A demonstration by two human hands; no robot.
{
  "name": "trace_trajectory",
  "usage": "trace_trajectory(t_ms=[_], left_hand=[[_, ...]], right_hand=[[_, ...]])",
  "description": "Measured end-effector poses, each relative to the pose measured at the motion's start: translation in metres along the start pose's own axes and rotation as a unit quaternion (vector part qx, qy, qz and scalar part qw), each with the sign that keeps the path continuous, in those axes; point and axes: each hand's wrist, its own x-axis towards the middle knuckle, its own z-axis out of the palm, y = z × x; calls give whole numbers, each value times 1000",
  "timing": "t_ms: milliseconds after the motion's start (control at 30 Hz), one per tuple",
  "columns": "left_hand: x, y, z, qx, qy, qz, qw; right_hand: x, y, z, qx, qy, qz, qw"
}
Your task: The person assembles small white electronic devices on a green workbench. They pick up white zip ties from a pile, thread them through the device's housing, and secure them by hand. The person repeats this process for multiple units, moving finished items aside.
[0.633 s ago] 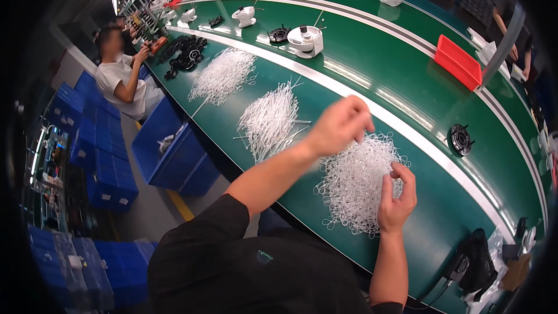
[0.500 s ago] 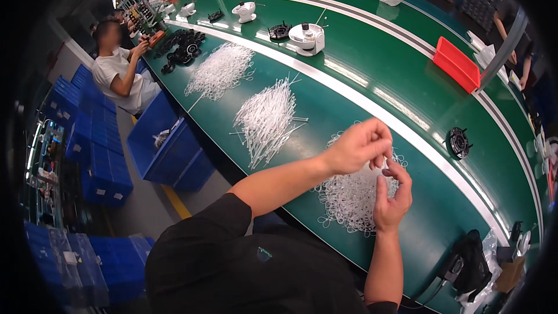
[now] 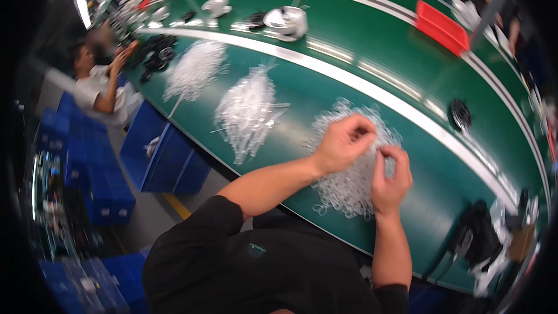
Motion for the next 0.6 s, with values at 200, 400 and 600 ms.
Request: trace_trajectory(t_ms=[200,400,600], left_hand=[[-9,-3,3,-30,-29,-80,996],[-9,9,9,-71,-23,-122,990],[-4,7,6,-70,-10,-99,993]], right_hand=[[3,5,11,176,74,101,976],[4,5,3,96,56,45,993],[5,8,0,61,33,10,998]])
